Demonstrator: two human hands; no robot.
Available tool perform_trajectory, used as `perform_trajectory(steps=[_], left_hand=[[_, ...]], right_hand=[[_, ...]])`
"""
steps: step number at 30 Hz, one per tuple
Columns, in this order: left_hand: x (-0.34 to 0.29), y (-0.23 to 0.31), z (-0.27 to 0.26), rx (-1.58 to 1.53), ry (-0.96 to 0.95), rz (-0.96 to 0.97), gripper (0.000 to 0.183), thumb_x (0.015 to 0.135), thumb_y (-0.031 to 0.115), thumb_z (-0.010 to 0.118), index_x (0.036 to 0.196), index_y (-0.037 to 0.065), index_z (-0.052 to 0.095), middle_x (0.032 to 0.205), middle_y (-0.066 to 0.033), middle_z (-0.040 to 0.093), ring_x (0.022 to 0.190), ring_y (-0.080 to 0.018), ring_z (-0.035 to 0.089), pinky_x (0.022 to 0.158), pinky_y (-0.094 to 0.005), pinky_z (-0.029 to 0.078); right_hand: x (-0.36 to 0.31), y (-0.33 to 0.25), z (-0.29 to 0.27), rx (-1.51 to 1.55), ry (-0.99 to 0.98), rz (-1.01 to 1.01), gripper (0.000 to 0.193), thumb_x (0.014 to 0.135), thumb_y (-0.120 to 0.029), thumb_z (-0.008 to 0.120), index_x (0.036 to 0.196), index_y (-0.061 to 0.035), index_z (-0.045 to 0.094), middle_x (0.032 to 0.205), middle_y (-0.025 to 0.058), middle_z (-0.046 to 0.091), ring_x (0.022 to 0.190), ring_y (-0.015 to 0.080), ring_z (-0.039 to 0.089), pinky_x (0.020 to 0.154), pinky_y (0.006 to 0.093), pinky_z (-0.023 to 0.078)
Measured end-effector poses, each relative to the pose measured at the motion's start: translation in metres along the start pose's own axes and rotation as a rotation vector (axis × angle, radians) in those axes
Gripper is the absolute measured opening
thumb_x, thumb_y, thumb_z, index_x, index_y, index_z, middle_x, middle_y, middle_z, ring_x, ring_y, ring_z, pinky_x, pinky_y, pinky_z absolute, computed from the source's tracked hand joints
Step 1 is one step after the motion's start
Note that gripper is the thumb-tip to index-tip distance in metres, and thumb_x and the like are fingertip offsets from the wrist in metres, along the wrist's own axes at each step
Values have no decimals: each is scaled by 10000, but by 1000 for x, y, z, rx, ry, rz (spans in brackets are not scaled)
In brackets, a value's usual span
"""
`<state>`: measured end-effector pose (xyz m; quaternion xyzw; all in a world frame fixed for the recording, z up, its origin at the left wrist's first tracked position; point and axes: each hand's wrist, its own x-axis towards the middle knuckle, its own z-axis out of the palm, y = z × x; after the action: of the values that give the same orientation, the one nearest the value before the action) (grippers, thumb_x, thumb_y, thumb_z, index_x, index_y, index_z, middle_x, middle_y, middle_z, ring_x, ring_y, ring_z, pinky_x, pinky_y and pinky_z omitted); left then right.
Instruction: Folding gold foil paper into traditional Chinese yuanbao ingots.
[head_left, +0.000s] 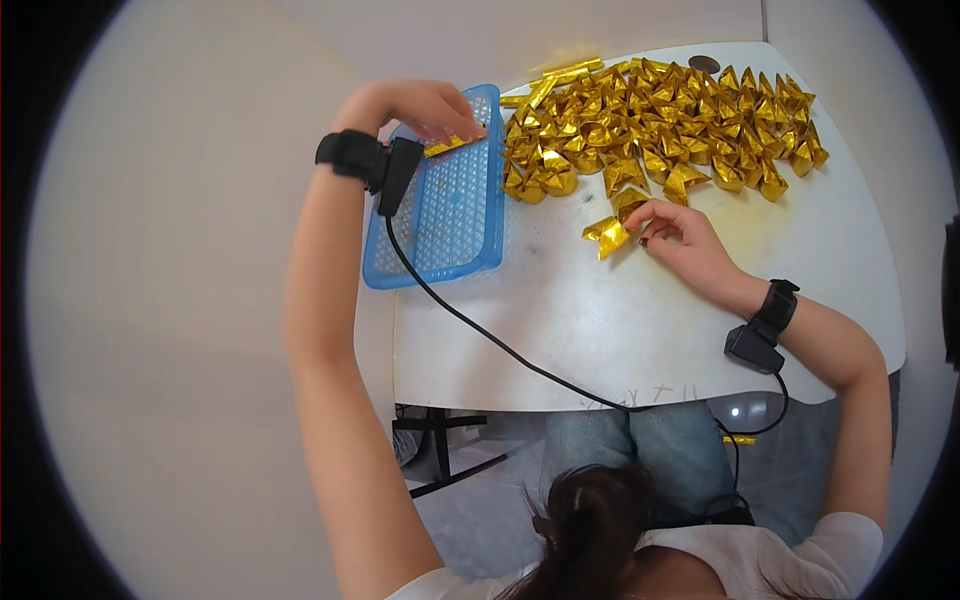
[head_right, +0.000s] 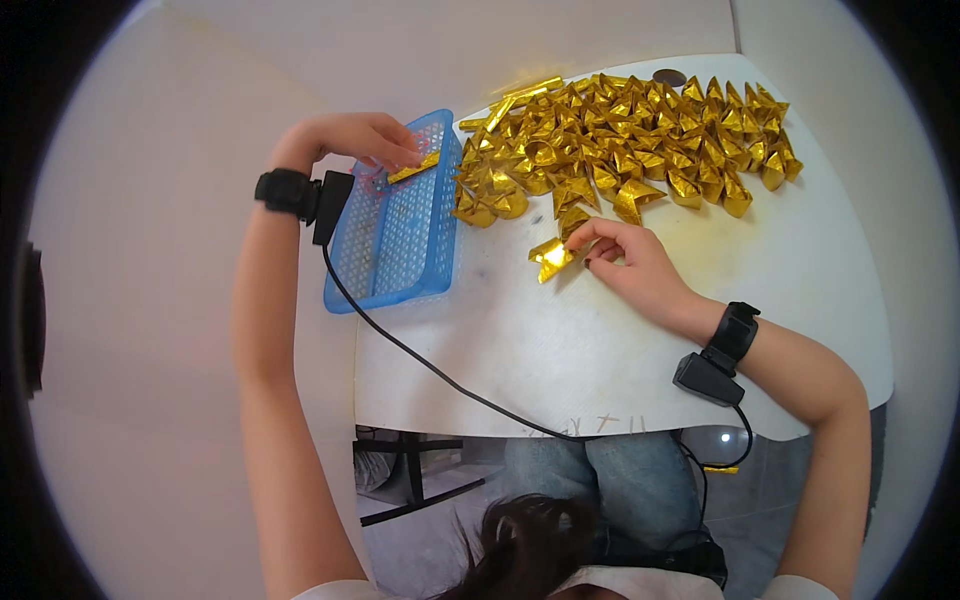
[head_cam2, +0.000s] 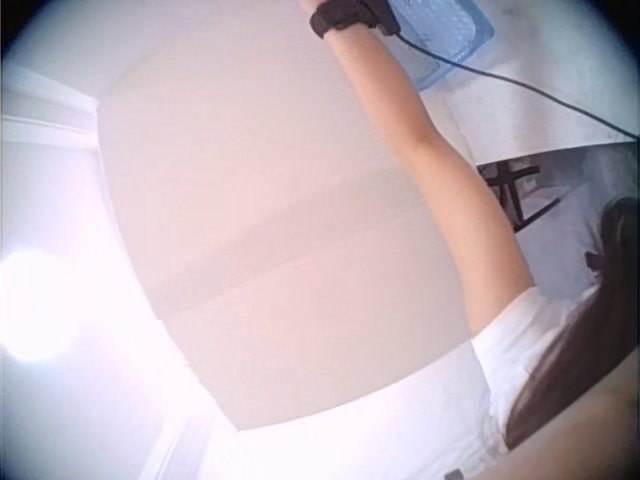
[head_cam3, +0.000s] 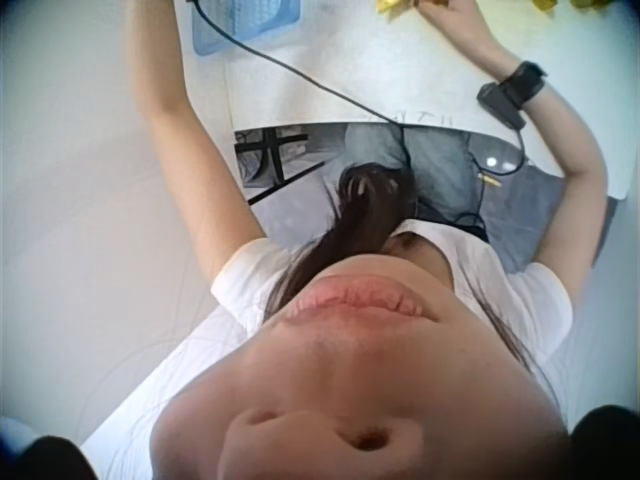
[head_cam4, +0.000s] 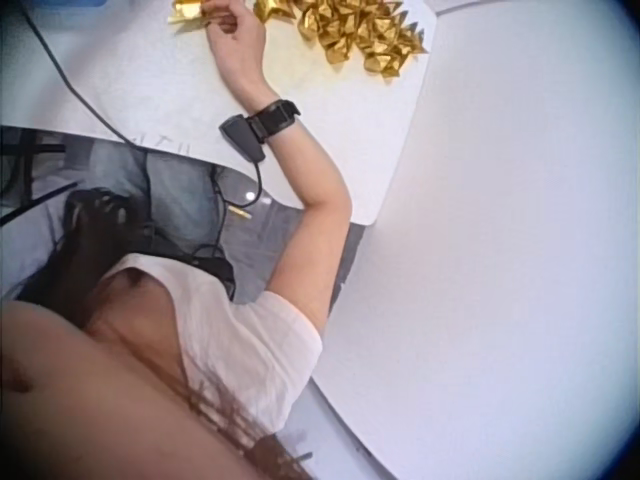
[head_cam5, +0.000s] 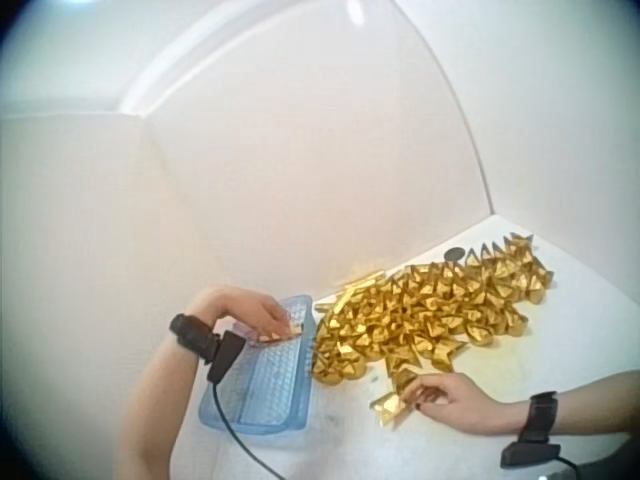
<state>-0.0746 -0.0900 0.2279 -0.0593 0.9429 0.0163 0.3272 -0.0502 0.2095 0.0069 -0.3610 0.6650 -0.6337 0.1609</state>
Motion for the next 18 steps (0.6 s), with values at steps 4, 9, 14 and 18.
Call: perform_trajectory(steps=[4, 9, 14, 18], left_hand=[[37, -25, 1, 47, 53, -231, 517, 797, 463, 647, 1200, 140, 619, 1229, -68, 594, 1119, -216, 551, 957, -372, 429], [84, -92, 28, 67, 17, -572, 611, 748, 494, 682, 1262, 179, 581, 1367, -70, 497, 1252, -274, 466, 1027, -375, 376], [112, -78, 44, 315, -55, -432, 624, 743, 491, 685, 1301, 253, 540, 1409, -26, 452, 1285, -246, 431, 1043, -372, 363], [126, -91, 43, 364, -86, -237, 557, 777, 454, 655, 1291, 276, 539, 1390, -19, 465, 1265, -244, 448, 1029, -395, 374]], right_hand=[[-2, 4, -7, -39, 26, 7, 211, 769, 20, 527, 944, -25, 636, 838, 34, 619, 772, 95, 546, 745, 240, 454], [-1, -2, 3, -47, -9, -23, 186, 769, 15, 521, 900, -26, 646, 813, 35, 613, 740, 103, 551, 728, 246, 460], [-2, 4, -3, -51, -27, 18, 172, 769, 12, 515, 868, -25, 651, 805, 44, 629, 725, 113, 568, 720, 253, 469], [-1, 1, -3, -17, -66, 42, 167, 770, 4, 520, 856, -29, 659, 799, 52, 646, 726, 125, 588, 720, 258, 476]])
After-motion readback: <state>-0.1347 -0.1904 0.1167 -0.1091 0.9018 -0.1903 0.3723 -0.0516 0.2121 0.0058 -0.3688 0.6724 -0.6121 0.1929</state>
